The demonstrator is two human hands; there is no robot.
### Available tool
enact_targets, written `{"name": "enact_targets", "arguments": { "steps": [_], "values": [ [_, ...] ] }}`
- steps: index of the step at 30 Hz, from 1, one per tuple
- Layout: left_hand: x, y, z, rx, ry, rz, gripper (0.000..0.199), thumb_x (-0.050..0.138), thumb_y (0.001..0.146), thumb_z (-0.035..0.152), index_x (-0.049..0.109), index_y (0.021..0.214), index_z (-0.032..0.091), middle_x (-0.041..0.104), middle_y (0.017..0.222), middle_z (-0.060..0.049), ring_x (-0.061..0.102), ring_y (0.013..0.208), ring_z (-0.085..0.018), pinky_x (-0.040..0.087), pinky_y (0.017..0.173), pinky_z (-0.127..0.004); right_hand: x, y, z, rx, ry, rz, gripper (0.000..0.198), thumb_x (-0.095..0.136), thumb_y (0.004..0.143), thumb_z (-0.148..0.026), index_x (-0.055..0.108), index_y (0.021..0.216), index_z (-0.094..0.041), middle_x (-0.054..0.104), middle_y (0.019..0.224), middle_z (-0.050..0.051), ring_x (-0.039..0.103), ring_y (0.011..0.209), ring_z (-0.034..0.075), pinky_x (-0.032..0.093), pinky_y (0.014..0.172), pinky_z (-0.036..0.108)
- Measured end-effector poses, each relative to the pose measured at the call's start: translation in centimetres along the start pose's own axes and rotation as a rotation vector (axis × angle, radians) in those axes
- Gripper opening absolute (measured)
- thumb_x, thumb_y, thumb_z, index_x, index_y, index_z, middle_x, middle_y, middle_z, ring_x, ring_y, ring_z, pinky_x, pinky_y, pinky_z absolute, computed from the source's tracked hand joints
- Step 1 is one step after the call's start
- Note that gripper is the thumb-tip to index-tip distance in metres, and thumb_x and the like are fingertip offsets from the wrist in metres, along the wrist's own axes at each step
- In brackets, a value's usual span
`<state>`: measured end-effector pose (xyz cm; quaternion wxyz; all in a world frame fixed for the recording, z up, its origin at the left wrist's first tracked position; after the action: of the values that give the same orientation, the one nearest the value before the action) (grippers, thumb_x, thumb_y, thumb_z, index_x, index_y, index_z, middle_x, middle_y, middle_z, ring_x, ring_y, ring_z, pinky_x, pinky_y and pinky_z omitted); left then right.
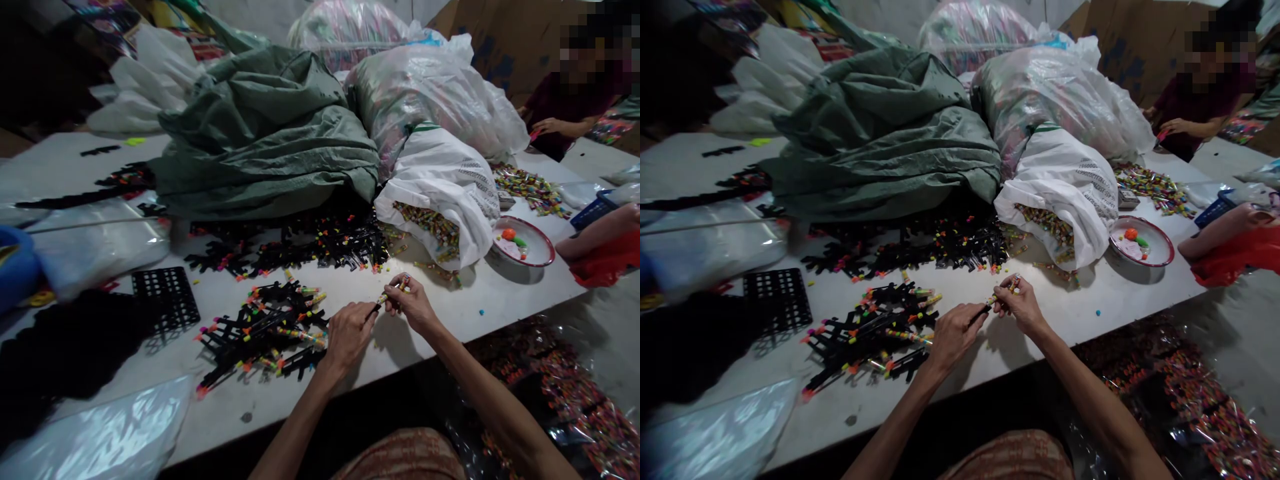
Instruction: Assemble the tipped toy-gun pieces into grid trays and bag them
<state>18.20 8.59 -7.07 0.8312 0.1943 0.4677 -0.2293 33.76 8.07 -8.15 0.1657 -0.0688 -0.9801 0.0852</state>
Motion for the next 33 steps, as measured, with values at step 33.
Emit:
{"name": "enact_targets", "arguments": {
  "steps": [33],
  "values": [
    [1.7,15.8,-2.2,-0.287,-0.053,0.046,0.042,0.044,0.076,0.010,0.056,0.116,0.013,0.062,0.112,-0.017,0.057,0.107,-0.027,0.043,0.088,-0.038,-6.2,1.8,-0.6,-0.047,-0.350,0.051,0.038,0.054,0.081,-0.053,0.055,0.088,-0.015,0.055,0.062,-0.003,0.038,0.041,0.005,0.026,0.038,0.016]
  ]
}}
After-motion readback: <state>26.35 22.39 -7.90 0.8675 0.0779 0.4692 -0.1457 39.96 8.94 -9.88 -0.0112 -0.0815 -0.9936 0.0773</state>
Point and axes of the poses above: each hand's wrist, its own y-axis towards the middle knuckle, its own x-axis out of the palm, z = x × y, the point moved 2 cm from there along y, towards the middle knuckle
